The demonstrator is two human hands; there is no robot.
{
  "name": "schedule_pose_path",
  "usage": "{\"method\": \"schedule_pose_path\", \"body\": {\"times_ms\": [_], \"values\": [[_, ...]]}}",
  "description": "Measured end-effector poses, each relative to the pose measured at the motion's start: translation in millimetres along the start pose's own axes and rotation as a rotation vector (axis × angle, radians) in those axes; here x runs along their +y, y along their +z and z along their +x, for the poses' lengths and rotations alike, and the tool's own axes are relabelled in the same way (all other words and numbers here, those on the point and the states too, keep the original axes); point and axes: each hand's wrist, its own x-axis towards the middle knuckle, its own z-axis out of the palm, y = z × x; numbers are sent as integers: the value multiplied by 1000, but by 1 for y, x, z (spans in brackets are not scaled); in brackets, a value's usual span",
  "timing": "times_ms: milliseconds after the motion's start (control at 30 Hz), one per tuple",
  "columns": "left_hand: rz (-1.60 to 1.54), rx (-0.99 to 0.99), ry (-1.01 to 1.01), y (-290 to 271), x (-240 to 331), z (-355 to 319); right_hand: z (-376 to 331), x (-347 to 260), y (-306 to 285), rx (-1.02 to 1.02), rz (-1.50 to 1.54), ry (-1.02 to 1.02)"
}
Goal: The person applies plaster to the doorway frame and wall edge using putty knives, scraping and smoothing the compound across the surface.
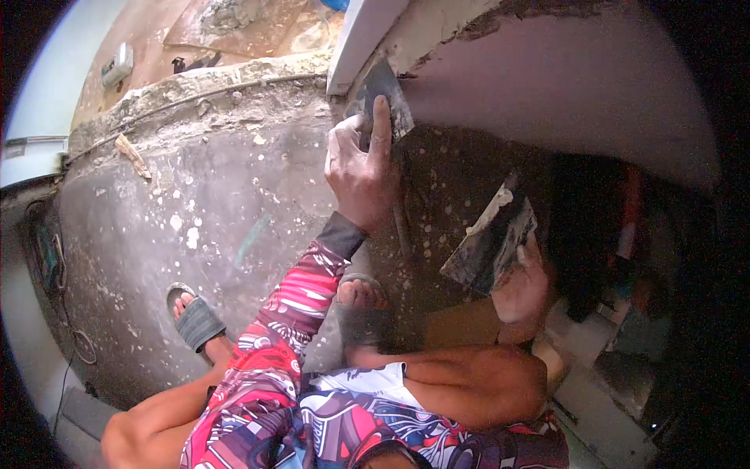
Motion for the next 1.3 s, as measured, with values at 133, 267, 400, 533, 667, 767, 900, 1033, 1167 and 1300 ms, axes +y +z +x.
{"method": "schedule_pose_path", "body": {"times_ms": [133, 267, 400, 533, 667, 767, 900, 1033, 1167, 1300], "values": [[25, -43, -7, 8, -11, -13, 11, -13, -10, -247, -209, -38], [10, -102, -19, 11, -18, -23, 13, -14, -17, -312, -214, -50], [-44, -110, -18, 5, -26, -31, 16, -13, -20, -359, -228, -66], [-164, -39, -63, -4, -28, -25, 17, -16, -22, -397, -209, -42], [-235, 29, -56, -13, -16, 1, 23, -10, -19, -401, -199, -68], [-281, 30, -70, -18, -2, 14, 48, -29, -28, -469, -45, 10], [-179, 71, 20, -19, 8, 21, 25, -20, -20, -545, -223, -22], [53, 12, 68, -12, -10, 15, 13, -11, -13, -384, -395, -192], [60, -66, 66, -11, -18, 0, 10, -10, -8, -365, -332, -173], [32, -108, 41, -9, -33, -6, 10, -10, -6, -356, -305, -157]]}}
